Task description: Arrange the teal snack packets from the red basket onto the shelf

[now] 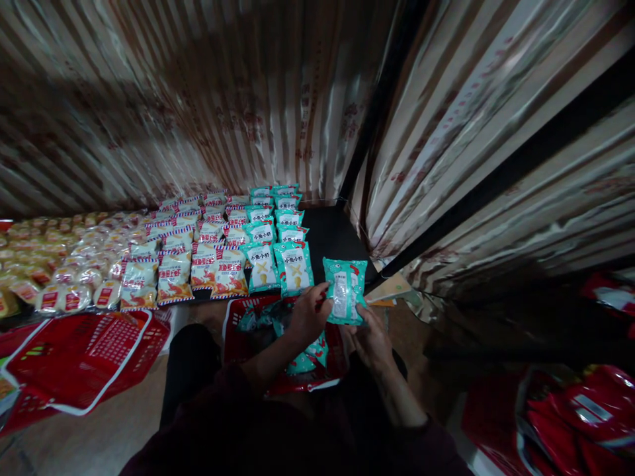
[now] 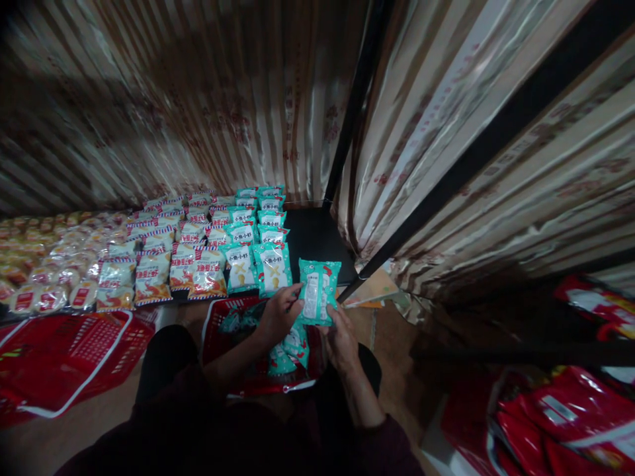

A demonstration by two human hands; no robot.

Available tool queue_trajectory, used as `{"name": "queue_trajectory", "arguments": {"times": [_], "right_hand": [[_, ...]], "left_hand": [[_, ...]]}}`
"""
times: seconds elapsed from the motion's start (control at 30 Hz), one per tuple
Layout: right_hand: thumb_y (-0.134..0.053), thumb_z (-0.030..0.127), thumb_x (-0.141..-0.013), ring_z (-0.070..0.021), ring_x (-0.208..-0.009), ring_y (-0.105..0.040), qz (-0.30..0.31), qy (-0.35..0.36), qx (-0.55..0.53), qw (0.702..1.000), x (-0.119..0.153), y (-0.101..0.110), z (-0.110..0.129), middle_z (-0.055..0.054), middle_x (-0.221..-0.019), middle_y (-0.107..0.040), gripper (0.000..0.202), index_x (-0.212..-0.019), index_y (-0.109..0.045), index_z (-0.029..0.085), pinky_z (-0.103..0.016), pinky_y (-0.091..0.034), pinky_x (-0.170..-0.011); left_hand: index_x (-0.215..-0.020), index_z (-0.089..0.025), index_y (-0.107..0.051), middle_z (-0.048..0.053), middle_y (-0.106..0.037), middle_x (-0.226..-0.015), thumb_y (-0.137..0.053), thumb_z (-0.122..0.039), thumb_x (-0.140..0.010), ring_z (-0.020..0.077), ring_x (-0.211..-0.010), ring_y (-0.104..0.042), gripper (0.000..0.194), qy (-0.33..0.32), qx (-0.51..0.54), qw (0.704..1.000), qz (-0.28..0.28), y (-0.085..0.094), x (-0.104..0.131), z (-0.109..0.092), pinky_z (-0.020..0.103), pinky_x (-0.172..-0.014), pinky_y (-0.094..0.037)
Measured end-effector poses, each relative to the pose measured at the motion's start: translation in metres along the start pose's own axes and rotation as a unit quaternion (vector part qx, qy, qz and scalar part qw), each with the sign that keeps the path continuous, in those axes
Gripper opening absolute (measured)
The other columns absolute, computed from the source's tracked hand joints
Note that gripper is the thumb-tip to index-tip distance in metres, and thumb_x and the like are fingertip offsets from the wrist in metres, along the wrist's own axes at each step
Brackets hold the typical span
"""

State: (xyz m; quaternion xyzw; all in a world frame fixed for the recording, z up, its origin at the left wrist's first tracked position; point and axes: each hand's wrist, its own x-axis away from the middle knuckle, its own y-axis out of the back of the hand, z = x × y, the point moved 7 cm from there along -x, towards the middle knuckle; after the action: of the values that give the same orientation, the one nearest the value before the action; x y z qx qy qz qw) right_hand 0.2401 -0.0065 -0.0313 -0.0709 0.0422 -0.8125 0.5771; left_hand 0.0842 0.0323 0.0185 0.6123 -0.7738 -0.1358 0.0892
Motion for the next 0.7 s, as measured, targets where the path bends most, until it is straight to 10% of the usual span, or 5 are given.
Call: {"name": "queue_trajectory", "arguments": {"times": [0.3,0.7], "right_hand": [[-0.065,0.048,-0.073,-0.0264,-0.079,-0.07,-0.003,-0.075,-0.067,0.995,-0.026,-0.002,-0.008,-0.003,-0.081,-0.074,0.032,-0.089,-0.067,0.021,-0.039,-0.057,-0.067],[-0.068,0.046,-0.073,-0.0176,-0.06,-0.063,0.007,-0.08,-0.077,0.994,-0.054,-0.005,-0.005,-0.002,-0.08,-0.072,0.037,-0.099,-0.069,0.02,-0.027,-0.049,-0.048]], "left_hand": [[-0.124,-0.02,-0.052,0.008,-0.059,-0.111,-0.055,-0.022,-0.08,0.0159,-0.09,-0.059,0.044,0.056,0.057,0.995,-0.057,-0.005,-0.02,0.017,0.033,-0.085,-0.051],[-0.124,-0.02,-0.055,0.009,-0.058,-0.112,-0.037,-0.016,-0.087,0.0189,-0.104,-0.052,0.042,-0.071,-0.04,0.995,-0.058,-0.005,-0.044,-0.01,0.036,-0.096,-0.043]]}}
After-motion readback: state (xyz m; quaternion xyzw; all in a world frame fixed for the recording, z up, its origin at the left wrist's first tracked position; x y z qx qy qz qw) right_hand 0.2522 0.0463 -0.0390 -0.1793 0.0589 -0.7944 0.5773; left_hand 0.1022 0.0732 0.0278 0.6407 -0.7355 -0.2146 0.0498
